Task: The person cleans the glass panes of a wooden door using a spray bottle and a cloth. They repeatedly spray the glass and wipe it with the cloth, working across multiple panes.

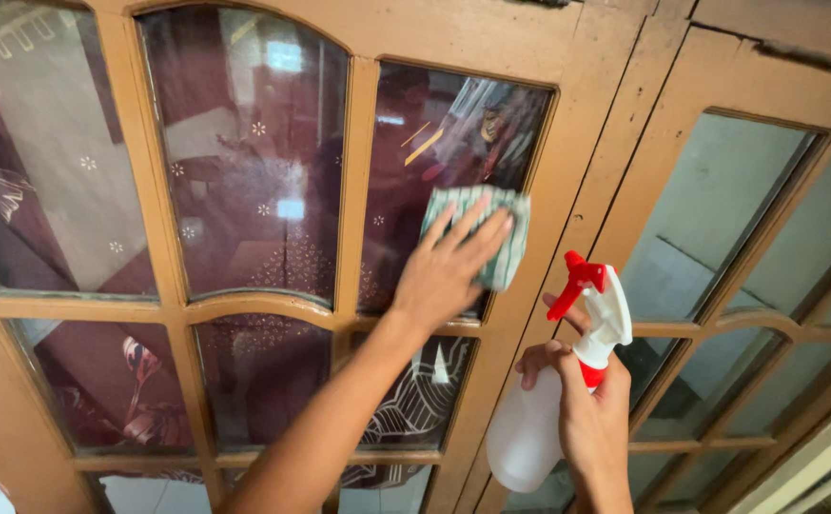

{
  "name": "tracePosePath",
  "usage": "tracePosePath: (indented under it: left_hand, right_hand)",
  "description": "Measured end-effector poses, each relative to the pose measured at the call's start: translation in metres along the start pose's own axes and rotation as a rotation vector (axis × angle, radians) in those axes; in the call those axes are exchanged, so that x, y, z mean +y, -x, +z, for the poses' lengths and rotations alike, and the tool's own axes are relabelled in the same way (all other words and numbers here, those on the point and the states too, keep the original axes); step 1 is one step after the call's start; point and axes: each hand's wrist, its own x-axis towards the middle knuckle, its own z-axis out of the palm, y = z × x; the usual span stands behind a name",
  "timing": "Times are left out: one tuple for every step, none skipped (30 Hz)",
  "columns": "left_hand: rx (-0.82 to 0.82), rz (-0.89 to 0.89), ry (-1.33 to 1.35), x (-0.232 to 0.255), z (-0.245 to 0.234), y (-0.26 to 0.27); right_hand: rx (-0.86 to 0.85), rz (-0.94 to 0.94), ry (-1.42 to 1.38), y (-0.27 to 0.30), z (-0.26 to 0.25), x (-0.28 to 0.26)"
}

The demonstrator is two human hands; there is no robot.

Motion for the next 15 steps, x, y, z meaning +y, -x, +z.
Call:
tracePosePath:
  left_hand:
    - [0.043, -0.013, -0.004, -0.002, -0.002, -0.009]
    - [0.085, -0.027, -0.008, -0.003, -0.004, -0.023]
    - [0.130, -0.039, -0.016, -0.006, -0.007, -0.038]
    - [0.160, -0.054, -0.009, -0.008, -0.010, -0.052]
    - [0.190, -0.066, -0.003, -0.010, -0.014, -0.065]
    - [0.219, -0.079, 0.002, -0.014, -0.018, -0.075]
    - [0.215, -0.062, -0.012, -0.018, -0.021, -0.081]
    - [0.212, -0.046, -0.027, -0.022, -0.024, -0.086]
    - [0.206, -0.037, -0.044, -0.026, -0.026, -0.087]
    - [0.182, -0.024, -0.077, -0.031, -0.029, -0.087]
    - [0.160, -0.003, -0.111, -0.039, -0.032, -0.086]
    - [0.138, 0.017, -0.144, -0.045, -0.036, -0.082]
    - [0.181, 0.002, -0.163, -0.050, -0.039, -0.077]
    - [0.224, -0.012, -0.183, -0.054, -0.042, -0.072]
    - [0.269, -0.029, -0.203, -0.058, -0.046, -0.066]
  right_hand:
    - [-0.007, -0.004, -0.008, 0.000, -0.001, 0.001]
    - [-0.013, -0.009, -0.015, 0.002, -0.001, 0.002]
    - [-0.021, -0.017, -0.025, 0.002, -0.001, 0.002]
    - [-0.024, -0.019, -0.022, 0.002, -0.001, 0.002]
    - [-0.027, -0.022, -0.022, 0.002, 0.000, 0.002]
    - [-0.029, -0.024, -0.022, 0.001, 0.000, 0.002]
    - [-0.025, -0.016, -0.001, 0.001, 0.001, 0.003]
    - [-0.021, -0.008, 0.020, 0.001, 0.001, 0.004]
    - [-0.025, 0.003, 0.042, 0.001, 0.000, 0.006]
    - [-0.044, -0.006, 0.031, 0.003, -0.001, 0.008]
    - [-0.057, -0.019, 0.017, 0.005, -0.001, 0.010]
    - [-0.069, -0.032, 0.003, 0.008, 0.000, 0.012]
    - [-0.073, -0.005, 0.010, 0.009, -0.001, 0.014]
    - [-0.077, 0.023, 0.017, 0.009, 0.000, 0.016]
    - [-0.084, 0.049, 0.025, 0.009, 0.001, 0.016]
